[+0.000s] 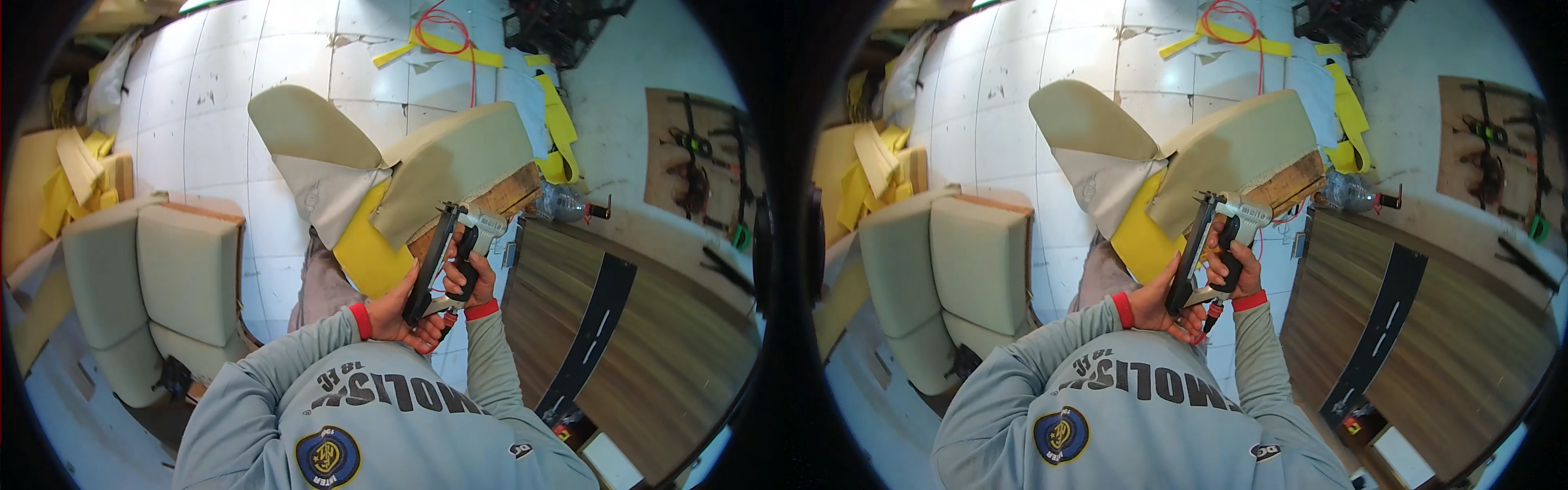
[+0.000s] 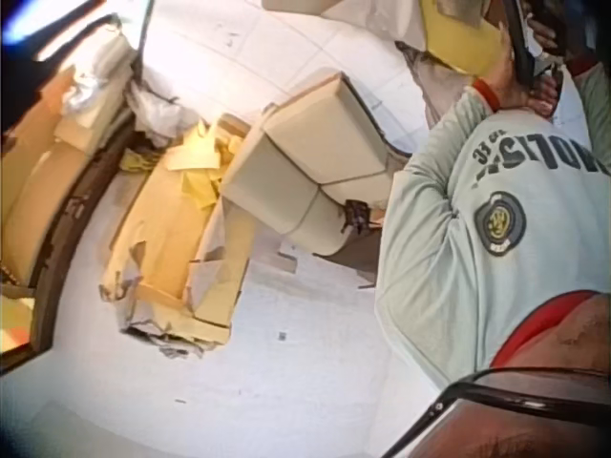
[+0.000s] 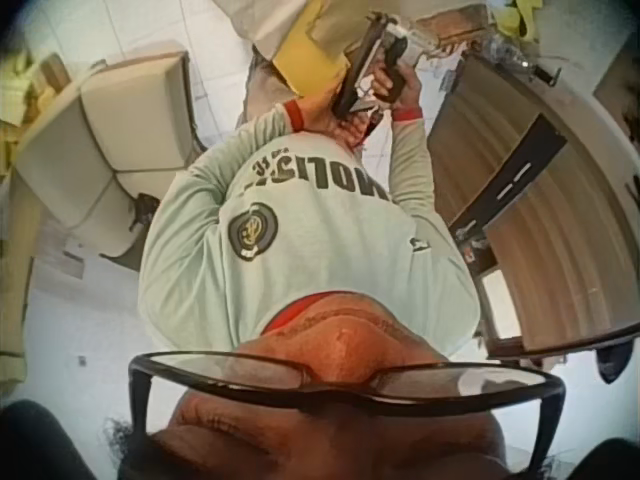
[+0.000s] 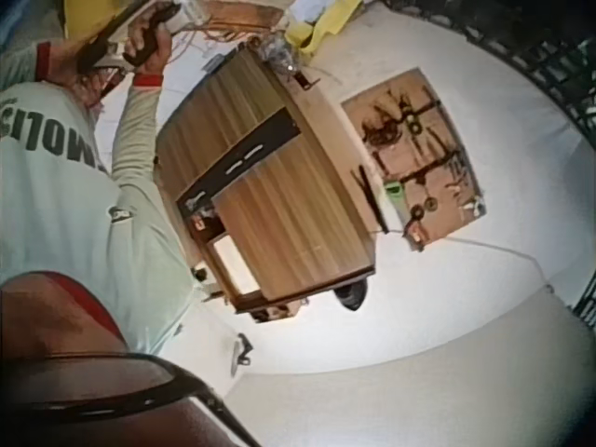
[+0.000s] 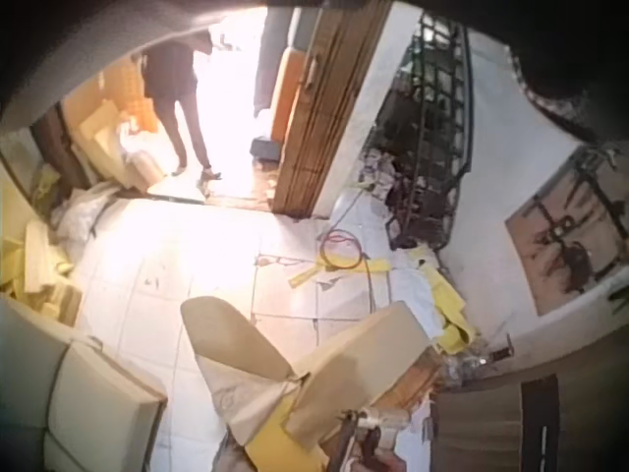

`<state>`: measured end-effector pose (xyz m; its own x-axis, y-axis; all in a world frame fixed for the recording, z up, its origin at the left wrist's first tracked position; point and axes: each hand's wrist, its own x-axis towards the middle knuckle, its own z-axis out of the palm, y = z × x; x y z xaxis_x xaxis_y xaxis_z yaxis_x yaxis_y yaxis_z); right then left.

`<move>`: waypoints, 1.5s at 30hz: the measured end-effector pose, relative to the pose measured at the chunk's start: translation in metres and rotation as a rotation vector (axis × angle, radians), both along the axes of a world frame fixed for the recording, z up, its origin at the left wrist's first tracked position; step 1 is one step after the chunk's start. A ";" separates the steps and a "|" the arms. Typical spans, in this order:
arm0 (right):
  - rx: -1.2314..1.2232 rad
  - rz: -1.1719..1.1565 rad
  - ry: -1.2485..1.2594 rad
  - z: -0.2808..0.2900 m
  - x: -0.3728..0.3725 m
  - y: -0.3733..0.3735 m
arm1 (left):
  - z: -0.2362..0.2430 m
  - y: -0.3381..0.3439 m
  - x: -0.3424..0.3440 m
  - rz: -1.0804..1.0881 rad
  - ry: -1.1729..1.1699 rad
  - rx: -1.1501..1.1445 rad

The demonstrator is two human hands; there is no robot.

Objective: Attaching upholstery fabric and foam to a wooden chair frame using a pneumatic stapler.

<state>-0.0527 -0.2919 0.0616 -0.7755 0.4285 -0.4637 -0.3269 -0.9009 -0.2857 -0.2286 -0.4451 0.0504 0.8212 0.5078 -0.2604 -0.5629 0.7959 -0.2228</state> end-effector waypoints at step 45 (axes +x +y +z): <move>-0.016 -0.221 -1.460 -0.019 0.359 -0.110 | -0.242 0.059 -0.027 -0.099 2.247 0.398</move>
<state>0.3065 -0.4023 0.0424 0.4510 0.4610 -0.7643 0.1071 -0.8781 -0.4664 -0.2552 -0.3865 -0.1917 -0.5257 0.7395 -0.4205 0.4290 0.6573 0.6196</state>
